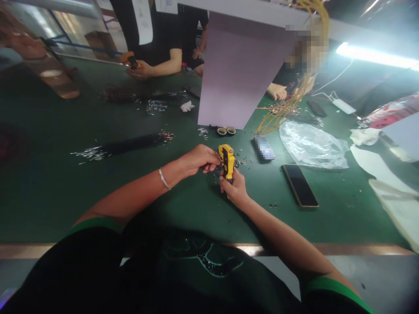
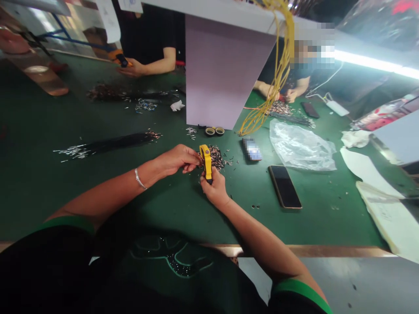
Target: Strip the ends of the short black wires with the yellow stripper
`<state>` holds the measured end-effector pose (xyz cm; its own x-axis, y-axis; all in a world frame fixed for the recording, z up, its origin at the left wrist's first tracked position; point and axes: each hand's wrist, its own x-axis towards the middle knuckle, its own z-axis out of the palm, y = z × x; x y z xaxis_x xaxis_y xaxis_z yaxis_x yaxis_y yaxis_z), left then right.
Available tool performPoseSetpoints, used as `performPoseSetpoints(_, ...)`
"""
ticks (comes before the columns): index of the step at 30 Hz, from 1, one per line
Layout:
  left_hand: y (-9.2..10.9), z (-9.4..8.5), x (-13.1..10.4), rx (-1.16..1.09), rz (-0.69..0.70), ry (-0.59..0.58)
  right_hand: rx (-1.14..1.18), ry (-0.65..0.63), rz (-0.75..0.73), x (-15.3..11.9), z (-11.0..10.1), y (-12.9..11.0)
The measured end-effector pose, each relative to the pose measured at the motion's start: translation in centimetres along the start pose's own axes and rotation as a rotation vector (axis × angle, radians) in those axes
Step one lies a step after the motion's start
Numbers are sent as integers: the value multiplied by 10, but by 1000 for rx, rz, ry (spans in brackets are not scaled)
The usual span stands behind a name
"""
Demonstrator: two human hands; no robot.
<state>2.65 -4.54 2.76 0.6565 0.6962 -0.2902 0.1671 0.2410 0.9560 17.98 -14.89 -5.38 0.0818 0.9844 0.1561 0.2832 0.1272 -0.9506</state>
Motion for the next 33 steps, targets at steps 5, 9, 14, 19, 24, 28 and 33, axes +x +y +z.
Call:
performPoseSetpoints(5, 1, -5, 1, 76, 2, 50, 46, 92, 42, 2, 4, -9)
performPoseSetpoints(9, 3, -8, 3, 122, 6, 92, 109, 89, 79, 5, 5, -9)
performPoseSetpoints(14, 6, -12, 2, 142, 35, 126, 192, 98, 128, 9, 7, -6)
performPoseSetpoints(19, 10, -15, -1, 128, 72, 152, 286, 73, 167, 9, 3, -9)
performPoseSetpoints(24, 15, -16, -5, 92, 136, 218, 403, 31, 168, 5, -5, -12)
performPoseSetpoints(28, 15, -19, -6, 59, 181, 265, 491, -40, 174, 4, -12, -11)
performPoseSetpoints(33, 15, -23, -5, 42, 181, 291, 500, -98, 139, 4, -22, -14)
